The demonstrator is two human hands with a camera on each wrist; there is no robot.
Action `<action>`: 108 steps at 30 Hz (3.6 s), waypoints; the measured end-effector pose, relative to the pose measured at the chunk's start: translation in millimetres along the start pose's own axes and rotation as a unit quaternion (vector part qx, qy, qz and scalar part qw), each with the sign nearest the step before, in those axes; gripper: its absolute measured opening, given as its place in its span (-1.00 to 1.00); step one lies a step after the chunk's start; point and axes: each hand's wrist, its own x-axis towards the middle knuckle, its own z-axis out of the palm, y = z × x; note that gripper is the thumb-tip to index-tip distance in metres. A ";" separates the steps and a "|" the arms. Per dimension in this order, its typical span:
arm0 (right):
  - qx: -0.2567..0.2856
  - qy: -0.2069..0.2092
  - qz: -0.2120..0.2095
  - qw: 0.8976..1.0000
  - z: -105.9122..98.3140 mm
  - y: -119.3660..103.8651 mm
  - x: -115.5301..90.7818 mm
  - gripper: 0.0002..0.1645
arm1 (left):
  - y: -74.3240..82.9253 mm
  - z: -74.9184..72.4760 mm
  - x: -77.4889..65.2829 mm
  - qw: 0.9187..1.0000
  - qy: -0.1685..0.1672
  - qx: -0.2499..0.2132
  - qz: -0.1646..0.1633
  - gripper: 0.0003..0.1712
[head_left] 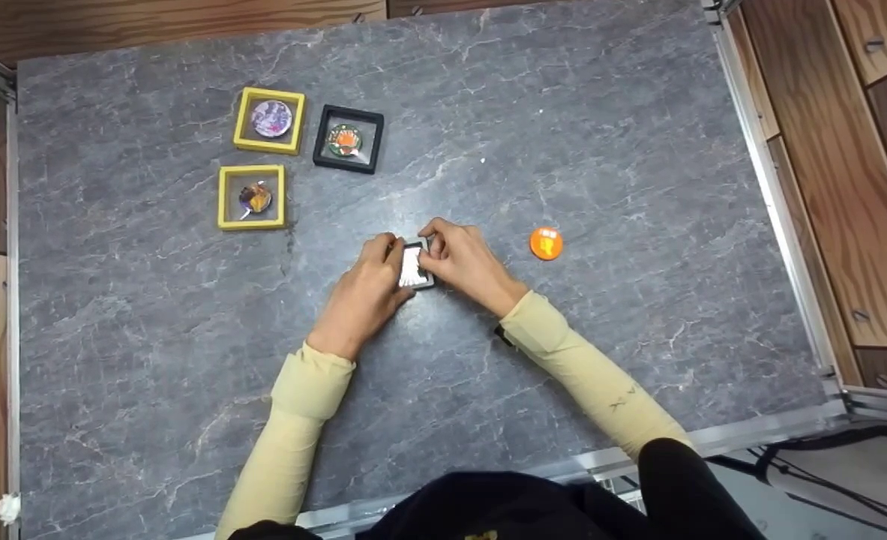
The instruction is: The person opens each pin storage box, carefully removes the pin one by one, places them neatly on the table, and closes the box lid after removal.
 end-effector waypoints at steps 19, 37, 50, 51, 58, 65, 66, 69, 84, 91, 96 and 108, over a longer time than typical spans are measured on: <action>0.024 0.000 0.010 1.000 6.8 10.2 -0.3 -0.69 | 3.9 5.3 3.7 0.999 0.017 0.040 0.013 -0.27; 0.041 -0.025 0.028 0.998 5.7 13.1 0.2 -0.64 | -32.4 -54.5 48.4 0.998 -0.046 0.040 0.020 -0.45; 0.066 -0.024 0.061 0.996 -4.4 14.2 8.5 -0.59 | -78.4 -87.5 116.8 0.995 -0.027 0.092 0.004 -0.29; 0.069 -0.023 0.064 0.995 -5.8 14.7 10.5 -0.58 | -79.6 -88.8 120.1 0.995 -0.030 0.093 0.002 -0.24; 0.125 -0.021 0.085 0.988 -15.9 13.2 28.8 -0.56 | -83.2 -95.4 140.9 0.992 -0.075 0.102 -0.019 0.03; 0.139 -0.022 0.094 0.986 -21.2 6.7 49.7 -0.66 | -82.2 -97.0 151.7 0.986 -0.113 0.119 -0.026 0.13; 0.147 -0.021 0.096 0.984 -21.0 6.6 52.9 -0.66 | -82.1 -96.7 152.8 0.985 -0.118 0.120 -0.027 0.14; 0.175 -0.020 0.103 0.979 -19.1 6.8 61.9 -0.68 | -82.8 -95.0 155.4 0.984 -0.129 0.121 -0.029 0.14; 0.256 -0.038 0.122 0.958 -12.9 1.5 91.7 -0.59 | -88.7 -88.7 161.6 0.982 -0.142 0.121 -0.018 0.21; 0.268 -0.050 0.123 0.954 -11.7 -0.3 97.2 -0.48 | -90.4 -90.3 163.1 0.980 -0.153 0.123 -0.023 0.19; 0.282 -0.052 0.129 0.949 -11.1 -1.4 99.9 -0.41 | -90.3 -87.2 161.2 0.982 -0.141 0.122 -0.016 0.19; 0.316 -0.073 0.115 0.939 -14.4 2.7 98.4 -0.38 | -82.9 -76.6 143.1 0.987 -0.124 0.103 0.010 0.18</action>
